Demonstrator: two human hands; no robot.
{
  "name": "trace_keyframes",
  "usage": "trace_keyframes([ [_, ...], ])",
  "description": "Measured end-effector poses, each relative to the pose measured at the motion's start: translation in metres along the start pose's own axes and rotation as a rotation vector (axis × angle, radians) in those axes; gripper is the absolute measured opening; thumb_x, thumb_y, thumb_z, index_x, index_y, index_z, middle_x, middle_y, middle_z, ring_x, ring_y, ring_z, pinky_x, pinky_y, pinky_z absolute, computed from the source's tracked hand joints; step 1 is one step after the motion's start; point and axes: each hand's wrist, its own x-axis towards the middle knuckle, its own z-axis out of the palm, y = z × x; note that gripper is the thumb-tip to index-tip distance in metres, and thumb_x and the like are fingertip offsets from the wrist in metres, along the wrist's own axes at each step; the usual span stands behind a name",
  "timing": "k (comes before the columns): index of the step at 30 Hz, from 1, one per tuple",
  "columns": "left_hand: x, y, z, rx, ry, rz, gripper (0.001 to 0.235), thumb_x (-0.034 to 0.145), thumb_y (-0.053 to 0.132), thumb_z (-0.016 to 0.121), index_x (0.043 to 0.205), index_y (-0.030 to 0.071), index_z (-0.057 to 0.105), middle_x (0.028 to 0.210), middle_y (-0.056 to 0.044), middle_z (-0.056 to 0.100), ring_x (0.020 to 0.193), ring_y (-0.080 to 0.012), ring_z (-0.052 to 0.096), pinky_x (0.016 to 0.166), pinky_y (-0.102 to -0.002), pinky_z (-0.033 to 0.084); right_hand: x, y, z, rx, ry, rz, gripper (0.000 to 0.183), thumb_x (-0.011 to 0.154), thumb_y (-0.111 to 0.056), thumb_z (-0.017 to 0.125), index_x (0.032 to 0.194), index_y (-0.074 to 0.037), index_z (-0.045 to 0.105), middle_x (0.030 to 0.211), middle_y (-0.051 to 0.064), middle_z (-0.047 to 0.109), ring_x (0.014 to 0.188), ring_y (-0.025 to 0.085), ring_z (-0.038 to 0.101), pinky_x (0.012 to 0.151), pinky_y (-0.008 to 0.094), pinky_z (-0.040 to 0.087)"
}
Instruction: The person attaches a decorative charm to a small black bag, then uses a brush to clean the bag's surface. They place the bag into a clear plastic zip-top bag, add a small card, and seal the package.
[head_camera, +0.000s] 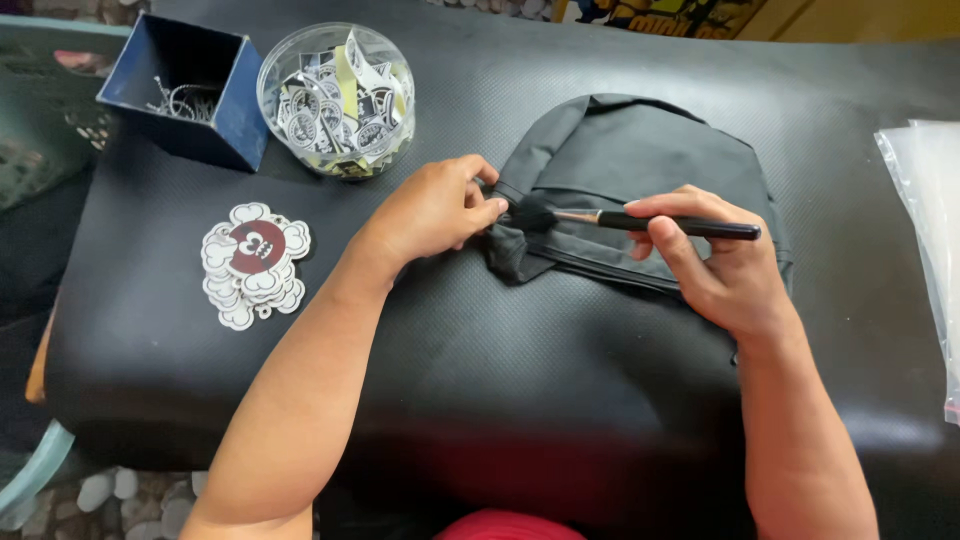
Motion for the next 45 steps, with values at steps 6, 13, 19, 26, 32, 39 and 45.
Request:
trace_keyframes([
  [6,0.001,-0.003,0.0,-0.02,-0.007,0.014,0.035,0.095,0.031,0.063,0.125,0.013,0.062,0.07,0.007,0.074,0.049,-0.0139,0.062,0.069,-0.031,0.051,-0.049,0.078,-0.072,-0.836,0.501,0.077,0.025,0.122,-0.004,0.067,0.098,0.003,0.068,0.078,0.014,0.057,0.068,0.032,0.054,0.065,0.049,0.04],
  [13,0.001,-0.002,0.0,0.022,0.004,0.056,0.034,0.096,0.029,0.064,0.124,0.01,0.062,0.068,0.006,0.074,0.048,-0.0155,0.063,0.07,-0.033,0.052,-0.042,0.019,-0.047,-1.008,0.441,-0.03,0.026,0.128,-0.004,0.071,0.104,0.006,0.073,0.094,0.02,0.07,0.081,0.038,0.065,0.074,0.049,0.049],
  [19,-0.001,-0.002,0.001,0.024,-0.002,0.041,0.033,0.096,0.03,0.064,0.123,0.011,0.062,0.077,0.006,0.078,0.052,-0.0171,0.064,0.068,-0.033,0.052,-0.03,-0.007,-0.03,-0.191,0.162,0.178,0.019,0.112,-0.012,0.057,0.108,-0.005,0.073,0.077,0.002,0.067,0.077,0.011,0.061,0.077,0.025,0.047],
  [26,0.006,-0.015,0.008,0.085,0.062,0.12,0.037,0.093,0.033,0.066,0.122,0.01,0.064,0.081,0.005,0.077,0.085,-0.0211,0.072,0.08,-0.038,0.049,-0.07,0.058,-0.087,-0.95,0.647,0.169,0.03,0.14,-0.015,0.057,0.126,0.01,0.066,0.109,0.025,0.07,0.096,0.043,0.068,0.083,0.049,0.049],
  [32,0.006,-0.017,0.01,0.096,0.082,0.132,0.037,0.094,0.034,0.066,0.122,0.009,0.064,0.081,0.003,0.074,0.086,-0.0228,0.071,0.08,-0.039,0.049,-0.078,0.083,-0.096,-1.044,0.382,0.449,0.045,0.136,-0.025,0.053,0.109,0.01,0.062,0.108,0.034,0.065,0.096,0.055,0.06,0.081,0.061,0.044],
  [39,0.006,-0.016,0.012,0.098,0.081,0.131,0.037,0.094,0.032,0.065,0.122,0.009,0.062,0.08,0.002,0.073,0.087,-0.0235,0.071,0.08,-0.039,0.049,-0.053,0.039,-0.073,-0.887,-0.032,1.071,0.065,0.108,-0.067,0.05,0.096,-0.005,0.066,0.101,0.028,0.075,0.1,0.051,0.068,0.084,0.054,0.048],
  [45,0.006,-0.016,0.012,0.119,0.074,0.128,0.037,0.094,0.032,0.064,0.123,0.009,0.062,0.084,0.001,0.075,0.089,-0.0254,0.071,0.081,-0.041,0.049,-0.064,0.063,-0.081,-0.6,0.128,0.971,0.038,0.097,-0.045,0.073,0.089,-0.01,0.061,0.087,0.01,0.068,0.083,0.028,0.063,0.078,0.042,0.043],
])
